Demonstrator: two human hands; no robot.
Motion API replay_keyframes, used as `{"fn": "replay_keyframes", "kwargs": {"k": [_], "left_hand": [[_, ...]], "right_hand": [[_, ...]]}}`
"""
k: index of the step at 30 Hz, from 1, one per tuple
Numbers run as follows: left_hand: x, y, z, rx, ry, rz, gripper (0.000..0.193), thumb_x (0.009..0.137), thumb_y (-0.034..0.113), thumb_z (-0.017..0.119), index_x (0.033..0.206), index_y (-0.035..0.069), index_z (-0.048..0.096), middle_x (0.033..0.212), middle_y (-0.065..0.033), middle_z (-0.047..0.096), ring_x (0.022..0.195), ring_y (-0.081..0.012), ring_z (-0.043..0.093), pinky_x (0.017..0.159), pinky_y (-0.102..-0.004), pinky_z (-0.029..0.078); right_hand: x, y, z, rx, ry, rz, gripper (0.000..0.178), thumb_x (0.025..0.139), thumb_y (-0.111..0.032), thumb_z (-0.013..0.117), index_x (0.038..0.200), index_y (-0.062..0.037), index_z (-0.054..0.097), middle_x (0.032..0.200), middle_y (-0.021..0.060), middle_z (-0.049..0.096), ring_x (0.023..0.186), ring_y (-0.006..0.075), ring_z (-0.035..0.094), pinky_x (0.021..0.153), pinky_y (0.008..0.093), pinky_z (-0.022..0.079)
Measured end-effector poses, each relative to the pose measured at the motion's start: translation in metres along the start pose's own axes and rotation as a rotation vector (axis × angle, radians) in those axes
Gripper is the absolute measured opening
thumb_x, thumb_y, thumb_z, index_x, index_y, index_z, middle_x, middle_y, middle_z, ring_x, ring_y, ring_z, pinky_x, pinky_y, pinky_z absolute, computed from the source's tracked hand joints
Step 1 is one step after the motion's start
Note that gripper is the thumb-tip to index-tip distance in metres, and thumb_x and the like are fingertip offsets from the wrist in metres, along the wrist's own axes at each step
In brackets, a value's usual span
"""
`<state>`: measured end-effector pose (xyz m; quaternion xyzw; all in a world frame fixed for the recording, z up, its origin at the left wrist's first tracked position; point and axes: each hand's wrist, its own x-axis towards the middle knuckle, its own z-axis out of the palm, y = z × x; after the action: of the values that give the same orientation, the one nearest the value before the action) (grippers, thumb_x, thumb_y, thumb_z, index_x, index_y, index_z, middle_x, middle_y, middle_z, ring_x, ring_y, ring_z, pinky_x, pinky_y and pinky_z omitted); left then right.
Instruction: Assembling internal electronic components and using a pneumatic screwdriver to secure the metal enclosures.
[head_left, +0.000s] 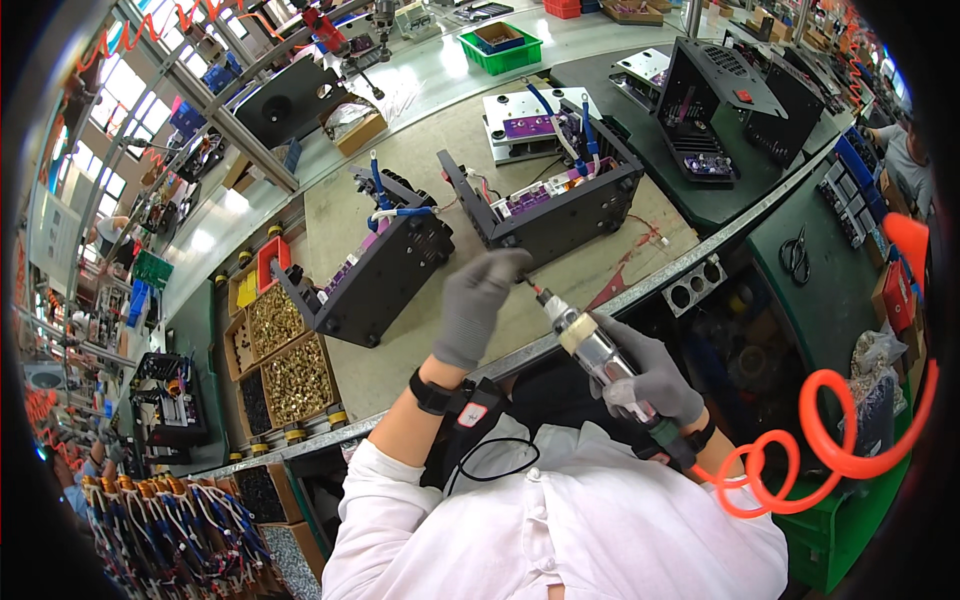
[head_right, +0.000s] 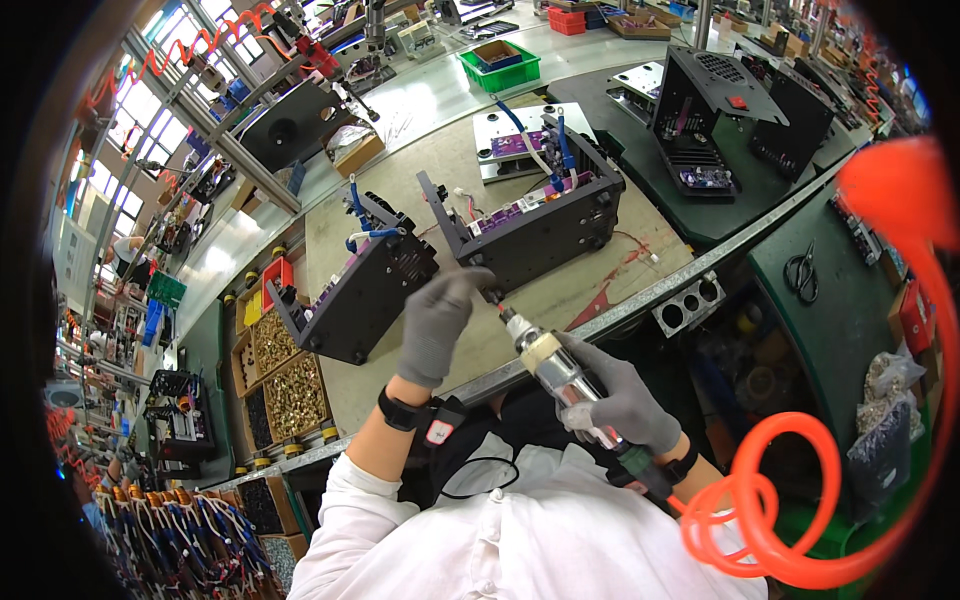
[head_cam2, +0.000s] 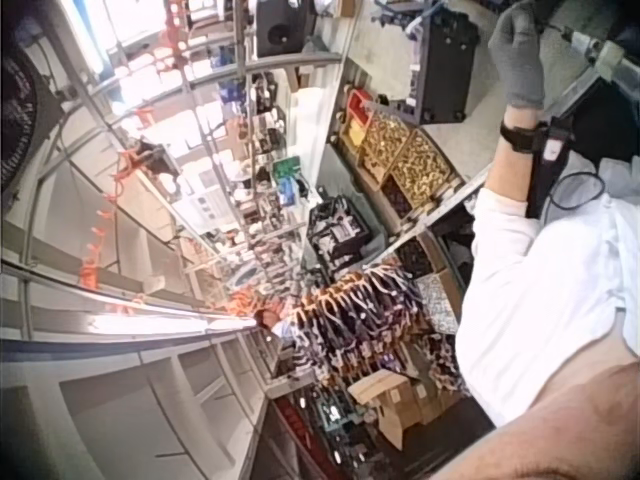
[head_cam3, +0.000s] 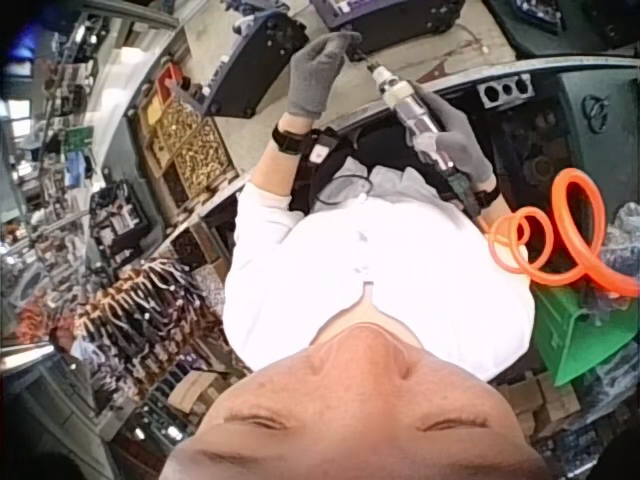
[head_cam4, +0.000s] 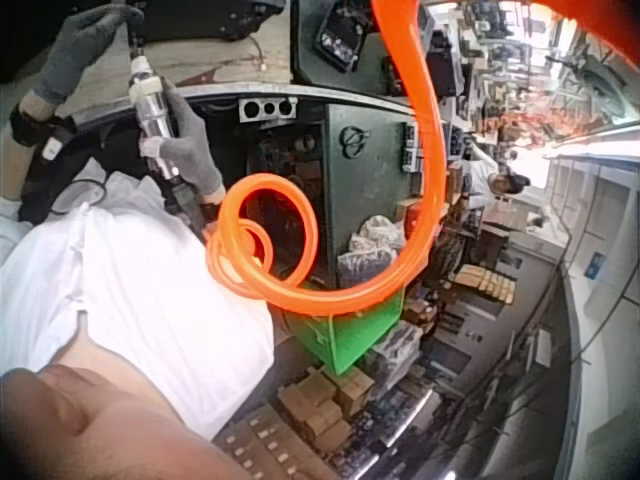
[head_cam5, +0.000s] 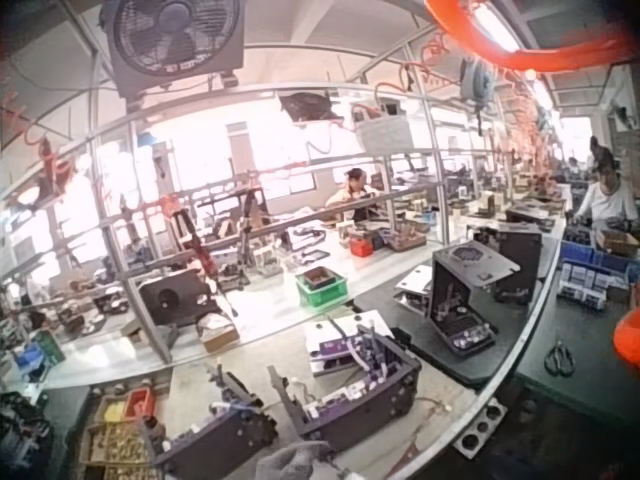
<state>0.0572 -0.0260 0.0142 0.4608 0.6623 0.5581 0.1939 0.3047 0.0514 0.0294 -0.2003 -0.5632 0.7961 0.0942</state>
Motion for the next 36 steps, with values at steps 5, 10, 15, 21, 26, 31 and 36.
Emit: {"fn": "replay_keyframes", "kwargs": {"k": [5,10,15,21,26,31,36], "left_hand": [[0.005,-0.022,-0.028,-1.242,0.053,-0.535,0.025,0.09,0.006,0.056,0.114,-0.002,0.057,0.089,-0.0052,0.06,0.065,-0.012,0.048,0.058,-0.0231,0.044],[-0.022,-0.07,-0.025,-1.584,0.061,-0.766,0.027,0.092,0.008,0.05,0.117,0.001,0.054,0.099,-0.0089,0.062,0.067,-0.0119,0.049,0.051,-0.02,0.039],[-0.027,-0.098,-0.022,-1.673,-0.331,-0.516,0.027,0.095,0.012,0.05,0.12,0.003,0.053,0.1,-0.0058,0.063,0.061,-0.0083,0.045,0.048,-0.0191,0.036],[-0.015,-0.036,-0.006,-1.178,0.021,-0.709,0.027,0.095,0.016,0.053,0.118,0.003,0.052,0.095,-0.0013,0.061,0.061,-0.0043,0.046,0.046,-0.0167,0.035],[-0.016,-0.05,-0.001,-1.298,-0.133,-0.708,0.022,0.099,0.022,0.048,0.112,0.005,0.053,0.079,0.0028,0.053,0.054,-0.0031,0.035,0.041,-0.0163,0.029],[-0.013,-0.048,0.009,-1.366,-0.237,-0.678,0.025,0.099,0.032,0.05,0.1,0.008,0.056,0.065,0.0059,0.044,0.046,-0.0035,0.029,0.038,-0.0179,0.023],[-0.013,-0.041,0.014,-1.277,-0.205,-0.651,0.026,0.098,0.035,0.053,0.094,0.01,0.057,0.06,0.0063,0.038,0.045,-0.004,0.027,0.038,-0.0191,0.021]], "right_hand": [[0.02,0.012,0.0,0.047,0.13,-0.04,0.091,0.064,-0.012,0.068,0.146,0.0014,0.031,0.083,0.0062,0.059,0.063,0.0114,0.058,0.056,0.026,0.049],[0.028,0.015,0.0,0.076,0.122,-0.034,0.091,0.065,-0.01,0.068,0.147,-0.0008,0.03,0.081,0.0068,0.059,0.06,0.0119,0.058,0.054,0.0261,0.049],[0.036,0.02,0.011,0.035,0.178,-0.026,0.092,0.063,-0.012,0.067,0.146,-0.0008,0.03,0.081,0.0103,0.061,0.059,0.0145,0.059,0.053,0.0267,0.05],[0.026,0.015,0.002,0.157,0.079,0.027,0.092,0.063,-0.016,0.066,0.146,-0.0009,0.03,0.081,0.0131,0.061,0.058,0.0164,0.06,0.052,0.0263,0.05],[0.008,0.013,-0.001,0.221,-0.016,0.085,0.096,0.059,-0.016,0.068,0.145,0.0019,0.029,0.082,0.0149,0.062,0.056,0.0164,0.061,0.05,0.0246,0.05],[0.006,0.022,-0.003,0.214,-0.072,0.08,0.096,0.06,-0.019,0.069,0.145,0.001,0.03,0.083,0.014,0.063,0.056,0.0148,0.061,0.051,0.0236,0.049],[0.006,0.024,-0.003,0.196,-0.057,0.073,0.095,0.06,-0.019,0.068,0.145,0.0011,0.031,0.082,0.013,0.063,0.056,0.0148,0.06,0.051,0.0234,0.049]]}}
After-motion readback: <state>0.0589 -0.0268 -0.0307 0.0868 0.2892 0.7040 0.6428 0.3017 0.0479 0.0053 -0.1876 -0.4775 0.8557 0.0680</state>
